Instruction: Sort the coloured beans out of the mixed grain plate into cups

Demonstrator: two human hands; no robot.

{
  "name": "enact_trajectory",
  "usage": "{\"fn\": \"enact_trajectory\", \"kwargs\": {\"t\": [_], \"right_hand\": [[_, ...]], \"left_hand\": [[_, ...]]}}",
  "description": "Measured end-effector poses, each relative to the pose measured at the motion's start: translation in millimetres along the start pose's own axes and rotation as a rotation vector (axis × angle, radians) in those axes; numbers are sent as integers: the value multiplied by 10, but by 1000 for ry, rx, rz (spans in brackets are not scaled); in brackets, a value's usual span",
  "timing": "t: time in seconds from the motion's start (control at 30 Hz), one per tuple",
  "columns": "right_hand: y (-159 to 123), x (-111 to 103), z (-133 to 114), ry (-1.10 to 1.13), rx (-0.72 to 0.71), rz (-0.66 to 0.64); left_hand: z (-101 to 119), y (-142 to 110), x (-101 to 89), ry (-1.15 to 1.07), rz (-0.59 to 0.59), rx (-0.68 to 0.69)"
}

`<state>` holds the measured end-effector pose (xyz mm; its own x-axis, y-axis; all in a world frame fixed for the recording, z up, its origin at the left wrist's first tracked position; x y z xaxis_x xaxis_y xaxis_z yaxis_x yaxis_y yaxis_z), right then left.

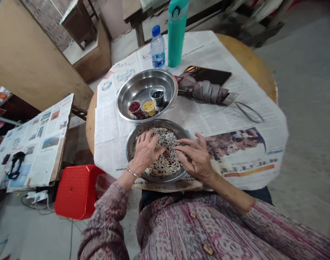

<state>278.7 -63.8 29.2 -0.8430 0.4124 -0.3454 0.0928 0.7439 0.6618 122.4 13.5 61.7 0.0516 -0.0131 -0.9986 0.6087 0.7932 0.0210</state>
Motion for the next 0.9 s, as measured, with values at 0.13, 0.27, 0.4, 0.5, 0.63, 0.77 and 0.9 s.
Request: {"fn": "enact_trajectory", "kwargs": {"t": [0.13, 0.27, 0.4, 0.5, 0.63, 0.77, 0.9], "right_hand": [[-1, 4, 33, -1, 42, 25], [-10, 9, 50, -21, 57, 22], [-7, -4, 52, -12, 58, 31], [-3, -1, 52, -9, 70, 15], [-5, -2, 35, 0, 51, 17], [-22, -33, 57, 8, 56, 89], [-31, -25, 84, 18, 60, 91]], "left_hand": [[244, 252, 144, -35, -50, 101], [381, 166, 226, -116, -186, 285], [246, -203, 89, -152, -239, 302], [36, -472, -58, -125, -250, 214], [-134, -573, -159, -87, -192, 113], [-101, -314, -89, -26, -98, 0], [-26, 76, 44, 24, -53, -146]]}}
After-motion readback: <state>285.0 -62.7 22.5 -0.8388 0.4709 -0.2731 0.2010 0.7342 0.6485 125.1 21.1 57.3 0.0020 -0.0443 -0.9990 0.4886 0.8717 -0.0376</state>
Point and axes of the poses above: each hand's wrist, its own y-axis towards the middle knuckle, its own x-axis out of the palm, z = x × y, the point moved 6 cm from there along y, towards the middle knuckle, and after that the axes turned 5 degrees about y, right-handed, at the moved point
